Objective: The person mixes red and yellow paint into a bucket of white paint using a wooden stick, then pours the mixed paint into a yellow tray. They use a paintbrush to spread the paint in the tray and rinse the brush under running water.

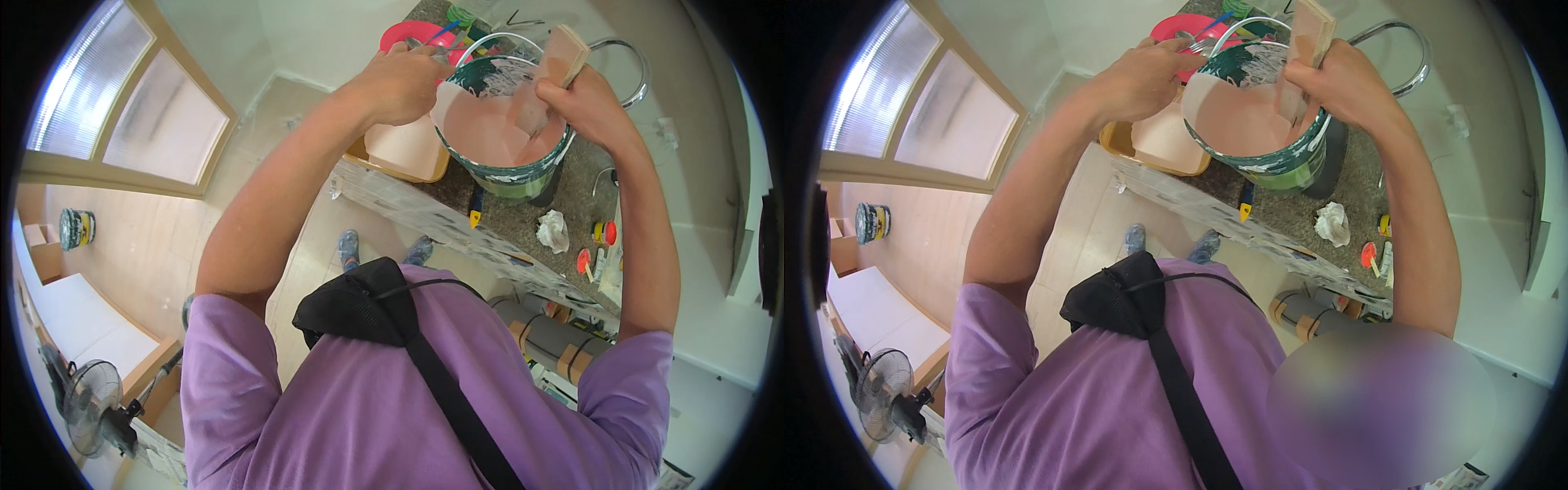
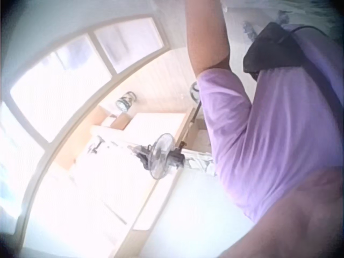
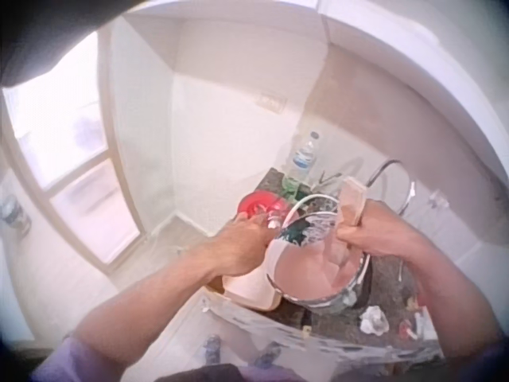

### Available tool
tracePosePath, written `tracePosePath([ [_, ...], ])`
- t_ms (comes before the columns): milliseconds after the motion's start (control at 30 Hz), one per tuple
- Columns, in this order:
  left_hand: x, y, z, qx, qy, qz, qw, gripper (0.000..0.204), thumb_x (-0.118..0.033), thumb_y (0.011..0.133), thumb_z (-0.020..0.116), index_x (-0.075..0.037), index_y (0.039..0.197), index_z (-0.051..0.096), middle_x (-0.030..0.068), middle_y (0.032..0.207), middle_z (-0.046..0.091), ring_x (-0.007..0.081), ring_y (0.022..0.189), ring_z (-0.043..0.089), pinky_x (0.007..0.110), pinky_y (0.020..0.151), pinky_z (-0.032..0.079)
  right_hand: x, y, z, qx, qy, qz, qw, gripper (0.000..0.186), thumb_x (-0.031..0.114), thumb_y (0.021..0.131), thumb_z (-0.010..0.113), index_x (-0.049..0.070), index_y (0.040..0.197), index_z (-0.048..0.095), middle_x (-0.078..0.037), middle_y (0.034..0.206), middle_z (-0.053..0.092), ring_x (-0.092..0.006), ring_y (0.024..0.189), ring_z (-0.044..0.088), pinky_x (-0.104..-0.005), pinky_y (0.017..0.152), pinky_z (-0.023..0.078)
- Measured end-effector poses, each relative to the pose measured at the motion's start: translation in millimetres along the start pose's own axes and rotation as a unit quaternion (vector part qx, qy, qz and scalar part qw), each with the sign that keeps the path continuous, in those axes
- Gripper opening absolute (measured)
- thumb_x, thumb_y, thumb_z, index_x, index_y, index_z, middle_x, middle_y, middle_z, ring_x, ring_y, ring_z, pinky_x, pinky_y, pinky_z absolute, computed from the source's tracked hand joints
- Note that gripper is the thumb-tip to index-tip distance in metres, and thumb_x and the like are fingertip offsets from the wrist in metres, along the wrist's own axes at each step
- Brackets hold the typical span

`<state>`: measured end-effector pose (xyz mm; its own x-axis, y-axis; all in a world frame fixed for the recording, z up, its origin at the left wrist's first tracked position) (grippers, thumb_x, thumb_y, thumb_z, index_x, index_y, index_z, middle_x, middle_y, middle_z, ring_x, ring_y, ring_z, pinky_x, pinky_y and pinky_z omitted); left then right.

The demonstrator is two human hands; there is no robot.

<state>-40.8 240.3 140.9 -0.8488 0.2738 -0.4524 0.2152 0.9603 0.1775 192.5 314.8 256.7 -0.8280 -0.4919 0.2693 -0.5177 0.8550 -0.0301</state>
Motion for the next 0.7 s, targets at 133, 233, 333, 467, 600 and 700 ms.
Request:
tracePosePath([
  [133,3.4,4.1,5.0,0.076,-0.009,-0.064,0.995,0.054,-0.004,0.095,0.052,-0.018,0.146,0.064,0.0166,0.164,0.043,0.043,0.144,0.045,0.05,0.119,0.043,-10.0,5.3,8.1,-0.009,-0.004,-0.001,1.0,0.049,0.041,0.084,0.067,-0.006,0.094,0.073,-0.021,0.08,0.073,-0.0322,0.072,0.071,-0.0424,0.069,0.055],
  [233,8.8,3.6,16.7,0.046,-0.058,-0.074,0.995,0.052,-0.004,0.096,0.051,-0.016,0.145,0.064,0.0183,0.163,0.045,0.0439,0.143,0.045,0.051,0.119,0.042,-10.7,6.1,10.2,-0.018,-0.001,-0.005,1.0,0.05,0.042,0.083,0.067,-0.007,0.093,0.073,-0.022,0.079,0.072,-0.0331,0.072,0.072,-0.0429,0.07,0.055],
  [333,4.7,-7.0,17.7,0.032,-0.068,-0.074,0.994,0.05,-0.005,0.096,0.05,-0.012,0.143,0.065,0.0207,0.158,0.049,0.0453,0.14,0.049,0.052,0.118,0.043,-6.8,7.1,11.5,-0.023,0.005,-0.019,1.0,0.051,0.042,0.083,0.067,-0.008,0.092,0.073,-0.023,0.078,0.071,-0.0334,0.071,0.071,-0.0431,0.069,0.055],
  [467,-2.1,-19.8,27.0,-0.003,-0.059,-0.081,0.995,0.047,-0.005,0.096,0.051,-0.008,0.141,0.065,0.0237,0.151,0.056,0.0463,0.134,0.054,0.051,0.116,0.044,-12.4,10.7,14.0,-0.023,-0.015,-0.018,0.999,0.052,0.042,0.083,0.067,-0.009,0.091,0.072,-0.023,0.074,0.069,-0.0334,0.067,0.069,-0.0434,0.066,0.055],
  [600,-15.2,-36.1,30.9,-0.008,-0.045,-0.098,0.994,0.046,-0.006,0.095,0.052,-0.005,0.139,0.065,0.0258,0.146,0.059,0.0457,0.131,0.056,0.05,0.114,0.045,-15.0,16.5,19.0,-0.012,-0.032,0.001,0.999,0.052,0.042,0.082,0.067,-0.01,0.09,0.072,-0.024,0.07,0.067,-0.0343,0.064,0.069,-0.0447,0.064,0.054],
  [700,-32.2,-56.6,30.8,0.025,-0.031,-0.09,0.995,0.045,-0.008,0.095,0.054,-0.005,0.139,0.065,0.0262,0.147,0.058,0.0449,0.132,0.055,0.052,0.112,0.046,-20.8,16.1,18.9,-0.024,-0.037,0.015,0.999,0.053,0.043,0.083,0.068,-0.01,0.09,0.072,-0.025,0.07,0.068,-0.0352,0.064,0.07,-0.0459,0.065,0.054],
])
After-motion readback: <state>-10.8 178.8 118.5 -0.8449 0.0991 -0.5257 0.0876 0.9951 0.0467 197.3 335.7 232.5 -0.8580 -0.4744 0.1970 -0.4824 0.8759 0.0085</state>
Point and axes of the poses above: each hand's wrist, its own y-axis towards the middle knuckle, its own z-axis out of the palm, x = y × z, the point moved 3 cm from there along y, towards the middle knuckle
